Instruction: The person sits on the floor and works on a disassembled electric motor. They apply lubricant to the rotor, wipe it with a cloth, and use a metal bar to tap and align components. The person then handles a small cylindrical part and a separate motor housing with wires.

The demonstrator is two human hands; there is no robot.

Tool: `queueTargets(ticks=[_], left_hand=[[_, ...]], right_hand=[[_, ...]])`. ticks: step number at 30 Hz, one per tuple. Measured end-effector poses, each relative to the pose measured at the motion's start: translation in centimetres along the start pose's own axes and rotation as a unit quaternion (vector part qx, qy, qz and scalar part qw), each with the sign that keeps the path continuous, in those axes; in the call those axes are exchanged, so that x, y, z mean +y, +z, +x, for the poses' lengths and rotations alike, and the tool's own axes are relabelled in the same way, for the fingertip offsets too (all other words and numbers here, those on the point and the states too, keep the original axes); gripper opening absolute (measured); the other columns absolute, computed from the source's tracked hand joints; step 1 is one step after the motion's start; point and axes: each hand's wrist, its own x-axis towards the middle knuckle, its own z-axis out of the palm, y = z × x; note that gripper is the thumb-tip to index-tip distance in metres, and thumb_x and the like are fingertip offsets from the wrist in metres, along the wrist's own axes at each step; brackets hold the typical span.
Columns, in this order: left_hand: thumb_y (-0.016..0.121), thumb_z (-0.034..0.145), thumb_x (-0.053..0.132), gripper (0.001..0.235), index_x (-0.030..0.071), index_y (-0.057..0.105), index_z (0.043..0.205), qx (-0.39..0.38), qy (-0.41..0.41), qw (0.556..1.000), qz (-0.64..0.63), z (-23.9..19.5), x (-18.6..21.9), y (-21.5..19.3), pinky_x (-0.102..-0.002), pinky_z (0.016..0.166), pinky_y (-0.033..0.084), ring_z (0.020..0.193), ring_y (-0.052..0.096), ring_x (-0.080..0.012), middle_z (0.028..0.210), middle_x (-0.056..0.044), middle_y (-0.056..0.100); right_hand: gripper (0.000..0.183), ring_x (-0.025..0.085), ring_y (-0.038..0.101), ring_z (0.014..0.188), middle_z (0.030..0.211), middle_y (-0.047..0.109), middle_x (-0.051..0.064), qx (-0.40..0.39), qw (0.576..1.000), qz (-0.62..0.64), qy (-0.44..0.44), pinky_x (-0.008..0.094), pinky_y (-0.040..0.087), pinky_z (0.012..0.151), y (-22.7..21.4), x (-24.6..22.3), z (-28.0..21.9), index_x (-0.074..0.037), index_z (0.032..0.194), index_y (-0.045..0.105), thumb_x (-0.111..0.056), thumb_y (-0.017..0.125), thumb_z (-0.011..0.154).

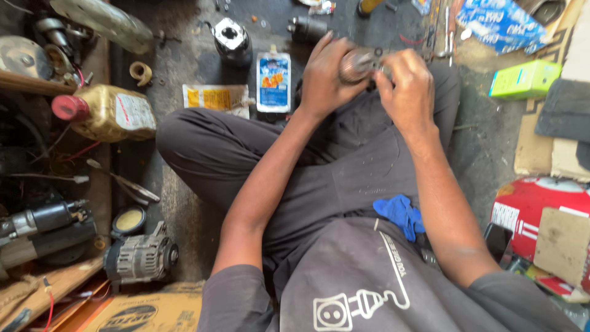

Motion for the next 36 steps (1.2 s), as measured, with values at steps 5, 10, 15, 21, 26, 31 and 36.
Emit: queueTargets(ticks=[5, 10, 15, 21, 26, 31, 36], left_hand=[[0.089, 0.078, 0.025, 0.042, 0.006, 0.063, 0.105, -0.027, -0.082, 0.991, -0.1, -0.3, -0.8, -0.5, -0.04, 0.093, 0.051, 0.097, 0.067, -0.0316, 0.098, -0.012, 0.067], [0.087, 0.076, 0.02, 0.034, 0.007, 0.061, 0.095, -0.037, -0.03, 0.997, -0.068, 0.0, -1.1, -0.2, -0.048, 0.111, 0.046, 0.091, 0.066, -0.0299, 0.091, -0.008, 0.066], [0.09, 0.078, 0.021, 0.036, 0.008, 0.063, 0.096, -0.067, -0.069, 0.99, -0.106, 1.0, -0.7, -0.3, -0.051, 0.118, 0.046, 0.09, 0.069, -0.0269, 0.09, -0.005, 0.067], [0.093, 0.066, 0.022, 0.056, 0.004, 0.064, 0.11, -0.114, -0.055, 0.992, -0.018, 0.2, -0.4, -2.3, -0.048, 0.101, 0.046, 0.11, 0.062, -0.0364, 0.114, -0.011, 0.067], [0.09, 0.072, 0.016, 0.04, 0.009, 0.065, 0.101, -0.101, -0.08, 0.99, -0.05, 0.0, -0.6, -1.6, -0.044, 0.101, 0.049, 0.114, 0.064, -0.0335, 0.116, -0.009, 0.068], [0.084, 0.07, 0.01, 0.033, 0.007, 0.063, 0.096, -0.081, -0.081, 0.991, -0.066, 0.2, -0.2, -1.1, -0.043, 0.101, 0.05, 0.108, 0.065, -0.0319, 0.112, -0.009, 0.069], [0.081, 0.065, 0.008, 0.031, 0.007, 0.063, 0.09, -0.057, -0.047, 0.997, -0.037, 1.5, 0.4, -1.0, -0.047, 0.108, 0.047, 0.105, 0.066, -0.0307, 0.1, -0.006, 0.069]], right_hand=[[0.019, 0.019, 0.057, 0.073, 0.093, 0.061, 0.01, -0.052, 0.993, 0.086, 0.056, 0.034, 0.047, 0.065, -0.7, 1.2, 1.1, 0.0, 0.11, 0.073, -0.001, 0.084, 0.094], [0.025, 0.017, 0.062, 0.081, 0.103, 0.062, 0.013, -0.054, 0.988, 0.134, 0.043, 0.029, 0.053, 0.071, -0.8, 1.0, -0.1, 0.003, 0.114, 0.07, 0.006, 0.08, 0.091], [0.023, 0.019, 0.07, 0.093, 0.116, 0.067, 0.014, 0.037, 0.942, 0.3, 0.145, 0.032, 0.063, 0.081, 0.1, 3.0, -1.2, 0.006, 0.121, 0.067, 0.007, 0.076, 0.1], [0.018, 0.017, 0.066, 0.072, 0.095, 0.071, 0.012, 0.126, 0.747, 0.525, 0.389, 0.035, 0.062, 0.065, 1.6, 10.6, -2.1, 0.003, 0.113, 0.066, -0.01, 0.075, 0.105], [0.022, 0.018, 0.073, 0.073, 0.094, 0.077, 0.012, 0.075, 0.652, 0.559, 0.506, 0.034, 0.065, 0.064, 8.3, 17.3, -1.5, -0.001, 0.11, 0.068, -0.008, 0.077, 0.091], [0.019, 0.013, 0.065, 0.067, 0.087, 0.073, 0.006, 0.053, 0.745, 0.448, 0.491, 0.029, 0.056, 0.056, 17.4, 22.6, -0.5, -0.003, 0.104, 0.07, -0.009, 0.081, 0.091], [0.019, 0.011, 0.069, 0.075, 0.09, 0.073, 0.004, 0.097, 0.826, 0.396, 0.389, 0.026, 0.055, 0.059, 21.9, 24.5, -1.3, -0.003, 0.101, 0.066, -0.004, 0.08, 0.088]])
